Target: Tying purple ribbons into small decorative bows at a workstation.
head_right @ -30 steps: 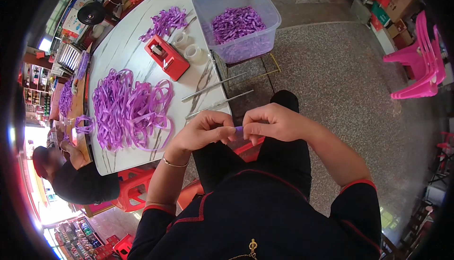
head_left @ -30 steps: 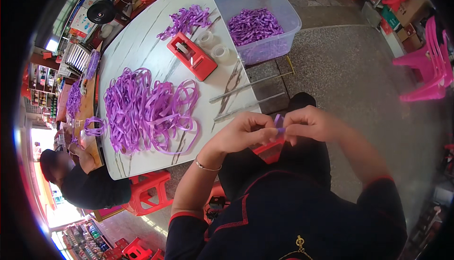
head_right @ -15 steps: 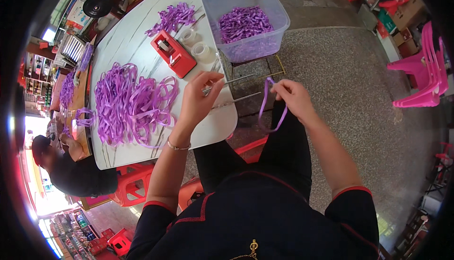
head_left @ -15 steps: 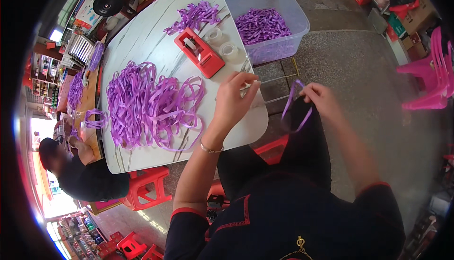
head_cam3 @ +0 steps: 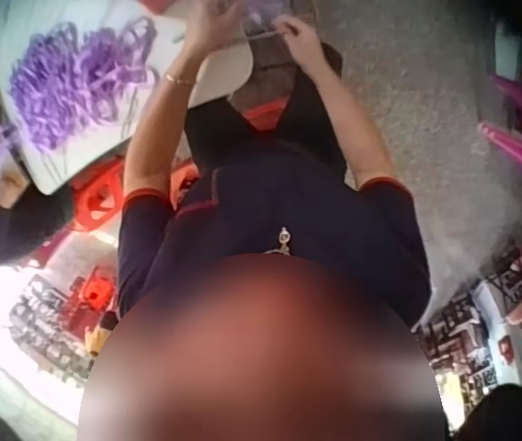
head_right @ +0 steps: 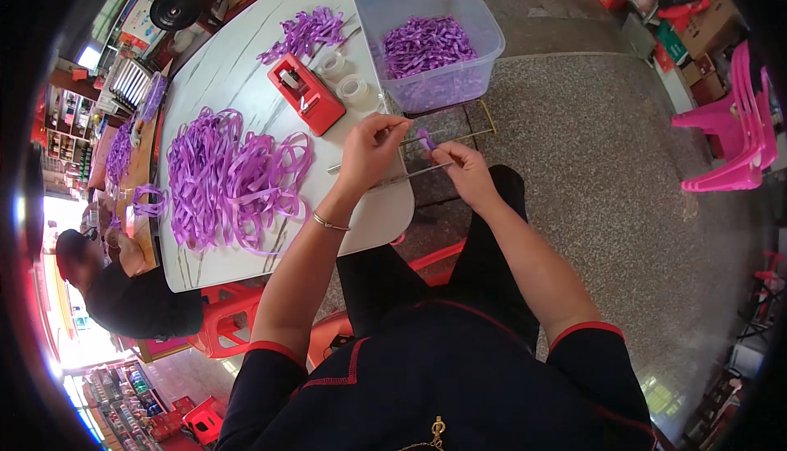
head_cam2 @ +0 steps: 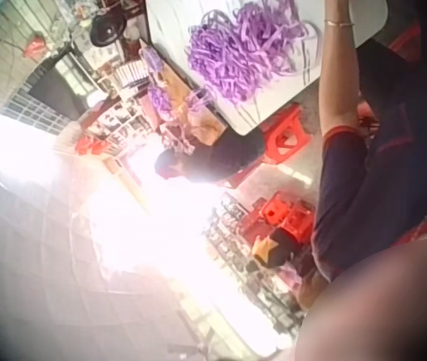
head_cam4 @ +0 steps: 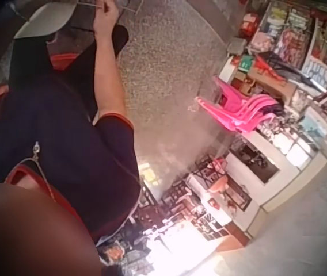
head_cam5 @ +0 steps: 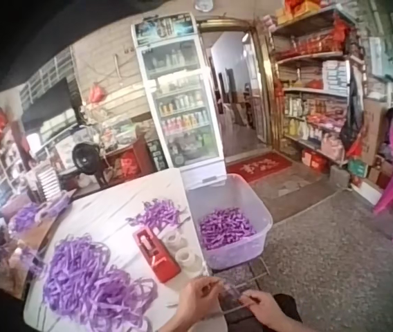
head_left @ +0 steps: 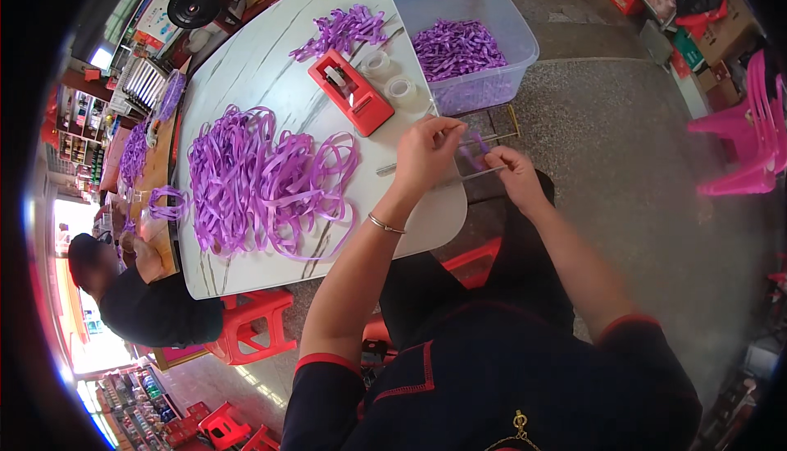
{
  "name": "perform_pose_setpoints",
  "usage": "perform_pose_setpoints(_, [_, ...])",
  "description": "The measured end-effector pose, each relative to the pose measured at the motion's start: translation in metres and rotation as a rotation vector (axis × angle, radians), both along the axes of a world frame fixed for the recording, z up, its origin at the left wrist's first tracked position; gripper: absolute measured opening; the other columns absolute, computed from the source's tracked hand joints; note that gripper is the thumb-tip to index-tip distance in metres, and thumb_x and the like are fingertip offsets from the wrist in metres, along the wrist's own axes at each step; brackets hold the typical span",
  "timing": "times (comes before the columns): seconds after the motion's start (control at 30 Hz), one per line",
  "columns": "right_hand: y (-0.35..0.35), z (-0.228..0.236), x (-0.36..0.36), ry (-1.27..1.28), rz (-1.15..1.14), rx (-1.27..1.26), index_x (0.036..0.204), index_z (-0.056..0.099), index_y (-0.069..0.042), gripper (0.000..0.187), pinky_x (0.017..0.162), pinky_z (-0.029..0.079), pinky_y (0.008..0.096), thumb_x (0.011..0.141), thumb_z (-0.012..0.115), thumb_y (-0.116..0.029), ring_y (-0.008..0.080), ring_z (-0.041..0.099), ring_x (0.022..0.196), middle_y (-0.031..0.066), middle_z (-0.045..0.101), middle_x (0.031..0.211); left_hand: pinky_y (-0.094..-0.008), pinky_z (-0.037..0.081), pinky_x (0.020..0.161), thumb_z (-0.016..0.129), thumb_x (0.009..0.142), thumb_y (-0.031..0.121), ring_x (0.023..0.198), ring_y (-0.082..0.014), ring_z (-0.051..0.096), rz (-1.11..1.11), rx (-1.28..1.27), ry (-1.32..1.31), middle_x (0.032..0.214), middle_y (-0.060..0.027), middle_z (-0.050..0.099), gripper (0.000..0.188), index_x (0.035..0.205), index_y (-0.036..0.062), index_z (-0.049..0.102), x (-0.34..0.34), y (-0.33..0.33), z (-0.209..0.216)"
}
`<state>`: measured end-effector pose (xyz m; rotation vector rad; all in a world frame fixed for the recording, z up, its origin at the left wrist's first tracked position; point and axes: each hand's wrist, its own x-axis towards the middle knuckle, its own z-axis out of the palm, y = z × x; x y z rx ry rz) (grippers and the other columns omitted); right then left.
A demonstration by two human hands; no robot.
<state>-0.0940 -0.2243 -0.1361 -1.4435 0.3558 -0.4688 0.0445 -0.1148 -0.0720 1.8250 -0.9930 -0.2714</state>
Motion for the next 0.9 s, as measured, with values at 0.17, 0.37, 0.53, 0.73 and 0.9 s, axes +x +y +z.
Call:
perform_pose_setpoints(0.17, [0.011, -0.006, 0.0, 0.025, -0.012, 0.072, 0.091, 0.063, 0.0, 0.019, 0.067, 0.042, 0.0218, 0.09, 0.054, -0.017, 0.0067, 0.055, 0.072, -0.0004, 0.06, 0.079, -0.0306, 0.039, 0.054, 0.066, 0.078, 0.02, 0.057, -0.0171, 0.051, -0.007, 0.115, -0.226, 0.067, -0.0075, 0.053, 0.015, 0.084, 0.006, 0.069, 0.0, -0.005, -0.002])
perform_pose_setpoints(0.37, [0.017, -0.012, -0.003, 0.039, -0.024, 0.086, 0.091, 0.063, 0.001, 0.02, 0.067, 0.044, 0.0224, 0.089, 0.054, -0.016, 0.0088, 0.059, 0.072, 0.0026, 0.062, 0.078, -0.0348, 0.042, 0.056, 0.068, 0.074, 0.029, 0.059, -0.0216, 0.053, -0.027, 0.206, -0.307, 0.066, -0.0075, 0.054, 0.022, 0.079, 0.0071, 0.07, 0.002, -0.009, -0.002])
perform_pose_setpoints(0.53, [0.032, 0.004, -0.026, 0.145, -0.053, -0.024, 0.09, 0.062, 0.004, 0.021, 0.071, 0.046, 0.0228, 0.088, 0.053, -0.015, 0.0111, 0.061, 0.075, 0.0066, 0.065, 0.078, -0.0352, 0.042, 0.056, 0.07, 0.072, 0.031, 0.061, -0.0217, 0.054, -0.081, 0.263, -0.331, 0.067, -0.0077, 0.055, 0.024, 0.078, 0.0084, 0.07, 0.003, -0.008, 0.001])
perform_pose_setpoints(0.73, [0.064, 0.026, -0.104, 0.241, 0.017, -0.143, 0.084, 0.064, 0.001, 0.017, 0.072, 0.045, 0.0253, 0.086, 0.057, -0.015, 0.015, 0.062, 0.072, 0.0078, 0.065, 0.075, -0.0348, 0.043, 0.057, 0.07, 0.072, 0.032, 0.063, -0.0229, 0.055, -0.12, 0.303, -0.32, 0.068, -0.0091, 0.057, 0.025, 0.079, 0.0082, 0.07, 0.009, -0.01, 0.0])
perform_pose_setpoints(0.9, [0.086, 0.043, -0.166, 0.093, 0.034, -0.571, 0.079, 0.065, -0.005, 0.009, 0.08, 0.041, 0.033, 0.078, 0.066, -0.014, 0.0236, 0.059, 0.075, 0.0061, 0.062, 0.074, -0.0342, 0.044, 0.059, 0.068, 0.074, 0.032, 0.066, -0.0239, 0.058, -0.151, 0.332, -0.317, 0.072, -0.0103, 0.06, 0.025, 0.081, 0.0077, 0.069, 0.013, -0.009, -0.002])
